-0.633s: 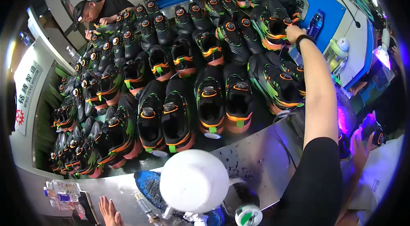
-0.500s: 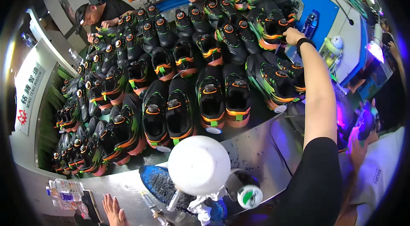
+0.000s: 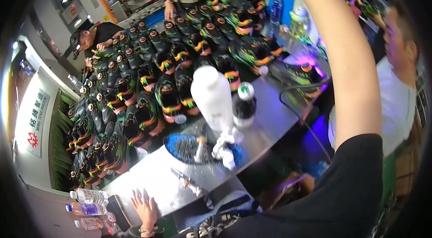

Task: Applying glue or adhesive to shoe components using a syringe-like tool during the manufacturing process.

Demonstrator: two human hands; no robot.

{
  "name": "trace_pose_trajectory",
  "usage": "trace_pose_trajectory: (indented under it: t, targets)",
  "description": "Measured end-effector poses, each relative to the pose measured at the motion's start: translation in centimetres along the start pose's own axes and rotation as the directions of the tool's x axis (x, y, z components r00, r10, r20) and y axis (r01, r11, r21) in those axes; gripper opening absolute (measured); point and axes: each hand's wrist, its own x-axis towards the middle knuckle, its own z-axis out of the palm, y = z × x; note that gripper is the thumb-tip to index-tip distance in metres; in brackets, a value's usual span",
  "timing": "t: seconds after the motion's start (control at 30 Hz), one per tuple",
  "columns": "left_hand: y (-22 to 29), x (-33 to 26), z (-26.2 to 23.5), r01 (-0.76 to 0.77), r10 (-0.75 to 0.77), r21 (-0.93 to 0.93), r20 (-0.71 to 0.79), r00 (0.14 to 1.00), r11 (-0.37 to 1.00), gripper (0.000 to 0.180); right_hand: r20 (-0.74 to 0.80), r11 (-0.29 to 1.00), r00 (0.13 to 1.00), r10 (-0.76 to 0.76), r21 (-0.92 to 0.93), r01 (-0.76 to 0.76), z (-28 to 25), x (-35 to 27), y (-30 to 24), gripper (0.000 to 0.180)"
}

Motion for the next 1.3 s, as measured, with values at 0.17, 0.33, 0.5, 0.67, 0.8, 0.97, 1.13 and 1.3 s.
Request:
trace_pose_trajectory:
  t: [0.17,0.33,0.5,0.67,0.8,0.97,1.13,1.3]
  targets:
    - [-0.5,0.8,1.9,-0.018,0.016,-0.059,-0.033,0.999,0.998,0.051,-0.15,0.995,0.987,-0.056,-0.09,0.043,-4.5,-11.9,-10.7,0.03]
    - [-1.1,0.6,1.7,-0.017,0.019,0.016,-0.099,0.995,1.0,0.045,-0.424,0.916,0.814,-0.398,-0.24,0.322,0.0,-25.3,-21.2,0.027]
    - [-2.6,1.5,3.4,-0.084,0.095,0.089,-0.135,0.986,0.992,0.047,-0.58,0.779,0.791,0.196,0.582,0.233,21.1,-35.5,-25.7,0.018]
    - [-2.6,1.5,3.2,-0.147,0.147,0.01,-0.107,0.983,0.989,0.05,-0.04,0.301,0.73,0.682,0.925,-0.231,39.3,-47.5,-29.7,0.015]
    - [-4.3,1.9,3.0,-0.22,0.211,-0.041,-0.154,0.965,0.975,0.05,0.364,-0.261,0.49,0.792,0.928,-0.268,48.0,-59.1,-30.4,0.019]
    - [-1.9,1.7,2.1,-0.208,0.191,-0.106,-0.149,0.97,0.972,0.053,0.584,-0.502,0.103,0.805,0.764,-0.405,54.2,-73.9,-28.5,0.027]
    - [-0.7,1.3,1.3,-0.129,0.114,-0.199,-0.084,0.99,0.972,0.054,0.652,-0.591,-0.13,0.747,0.563,-0.577,60.9,-82.2,-28.0,0.032]
    - [-2.4,2.6,1.8,0.137,-0.12,-0.342,0.071,0.99,0.93,0.051,0.647,-0.469,0.108,0.755,0.649,-0.599,66.6,-79.7,-27.8,0.03]
